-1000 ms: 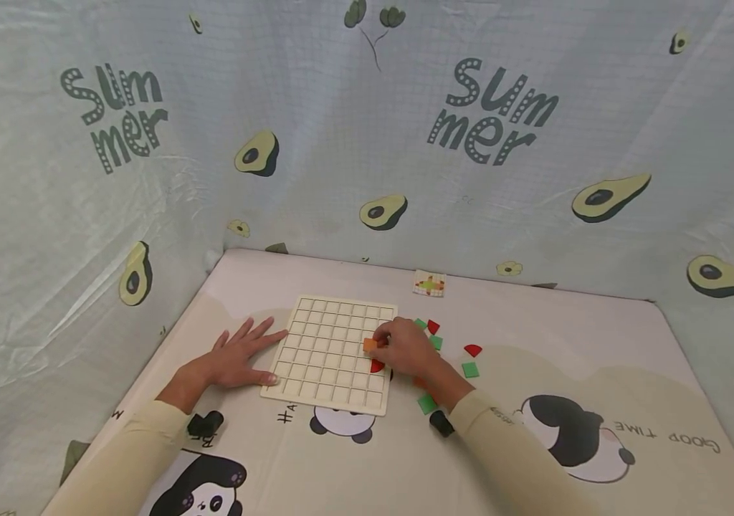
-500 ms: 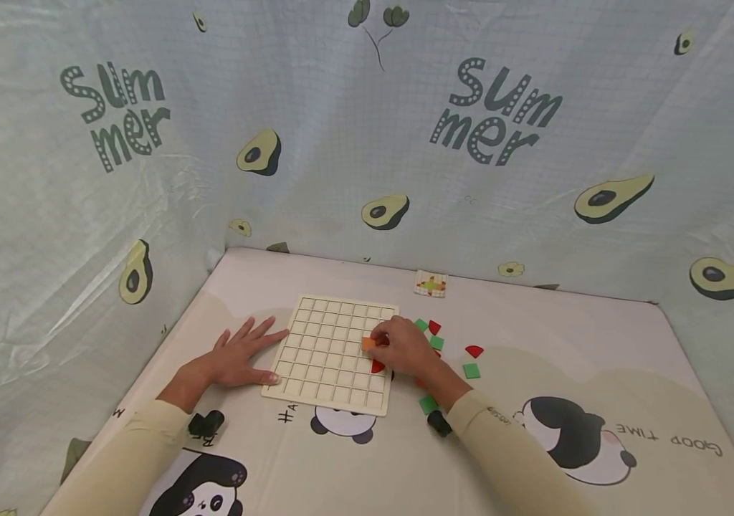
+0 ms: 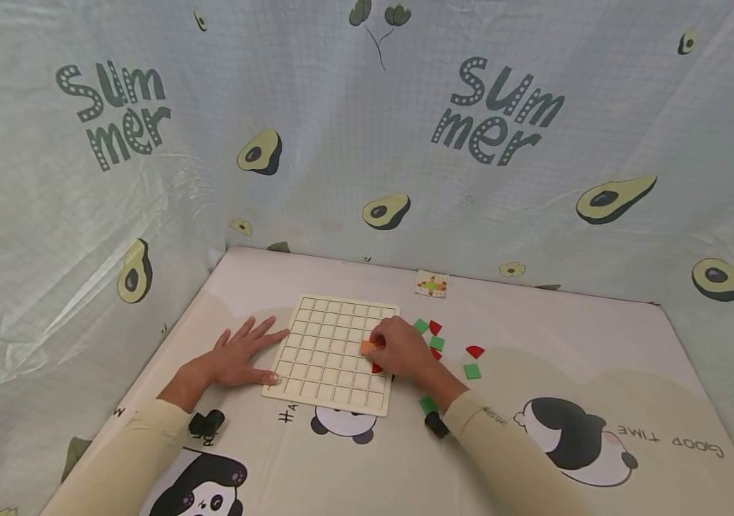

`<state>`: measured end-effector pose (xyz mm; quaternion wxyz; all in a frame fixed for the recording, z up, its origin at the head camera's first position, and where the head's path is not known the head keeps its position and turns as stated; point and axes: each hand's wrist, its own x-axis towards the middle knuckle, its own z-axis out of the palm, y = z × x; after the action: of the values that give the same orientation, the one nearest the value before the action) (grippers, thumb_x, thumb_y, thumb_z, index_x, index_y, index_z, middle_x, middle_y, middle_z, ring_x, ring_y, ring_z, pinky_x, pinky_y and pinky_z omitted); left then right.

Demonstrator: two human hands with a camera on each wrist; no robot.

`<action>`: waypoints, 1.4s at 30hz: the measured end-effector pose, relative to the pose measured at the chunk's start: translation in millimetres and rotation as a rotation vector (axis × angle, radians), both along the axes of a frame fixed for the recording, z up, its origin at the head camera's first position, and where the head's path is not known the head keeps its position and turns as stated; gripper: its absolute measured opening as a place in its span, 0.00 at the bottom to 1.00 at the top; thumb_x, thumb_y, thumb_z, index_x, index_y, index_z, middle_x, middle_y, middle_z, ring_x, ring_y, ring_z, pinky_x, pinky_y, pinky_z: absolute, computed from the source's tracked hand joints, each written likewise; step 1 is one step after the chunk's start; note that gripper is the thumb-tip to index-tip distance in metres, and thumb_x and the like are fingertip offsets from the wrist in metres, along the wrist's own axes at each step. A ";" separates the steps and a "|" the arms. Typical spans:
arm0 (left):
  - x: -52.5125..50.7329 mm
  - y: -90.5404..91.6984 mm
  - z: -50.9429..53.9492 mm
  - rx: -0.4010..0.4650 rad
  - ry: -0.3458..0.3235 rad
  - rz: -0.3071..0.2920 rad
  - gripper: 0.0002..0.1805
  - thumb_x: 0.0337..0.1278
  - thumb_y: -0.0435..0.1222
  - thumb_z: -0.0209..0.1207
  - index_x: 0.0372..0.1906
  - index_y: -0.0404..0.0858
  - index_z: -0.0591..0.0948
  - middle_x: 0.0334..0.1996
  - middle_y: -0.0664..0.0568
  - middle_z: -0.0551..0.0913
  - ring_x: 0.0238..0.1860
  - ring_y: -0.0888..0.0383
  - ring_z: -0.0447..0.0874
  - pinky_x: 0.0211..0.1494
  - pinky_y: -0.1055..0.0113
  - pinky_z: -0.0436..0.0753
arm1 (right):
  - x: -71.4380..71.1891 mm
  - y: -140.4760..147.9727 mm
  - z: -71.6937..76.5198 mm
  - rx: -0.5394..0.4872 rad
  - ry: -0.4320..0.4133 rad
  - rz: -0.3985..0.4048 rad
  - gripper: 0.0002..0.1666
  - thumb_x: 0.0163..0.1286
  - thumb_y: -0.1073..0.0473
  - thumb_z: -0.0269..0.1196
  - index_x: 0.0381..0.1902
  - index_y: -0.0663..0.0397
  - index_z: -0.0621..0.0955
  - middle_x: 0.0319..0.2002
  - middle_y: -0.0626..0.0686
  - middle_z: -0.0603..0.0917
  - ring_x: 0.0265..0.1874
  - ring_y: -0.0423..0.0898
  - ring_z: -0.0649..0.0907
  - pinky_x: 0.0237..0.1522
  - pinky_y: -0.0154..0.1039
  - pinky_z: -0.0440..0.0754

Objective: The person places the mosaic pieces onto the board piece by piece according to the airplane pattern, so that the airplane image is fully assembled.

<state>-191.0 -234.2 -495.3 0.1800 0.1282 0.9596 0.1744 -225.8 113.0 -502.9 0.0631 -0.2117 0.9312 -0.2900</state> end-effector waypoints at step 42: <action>-0.9 -0.5 -3.7 -0.011 0.004 -0.002 0.54 0.54 0.65 0.69 0.83 0.53 0.60 0.86 0.44 0.46 0.85 0.32 0.35 0.79 0.24 0.39 | 6.5 35.6 6.1 -0.057 -0.077 -0.034 0.10 0.67 0.62 0.71 0.46 0.57 0.90 0.41 0.51 0.87 0.38 0.45 0.79 0.38 0.37 0.80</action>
<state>-191.9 -234.7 -499.0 0.1790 0.1285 0.9607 0.1686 -219.3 148.7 -496.8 0.0880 -0.1865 0.9229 -0.3252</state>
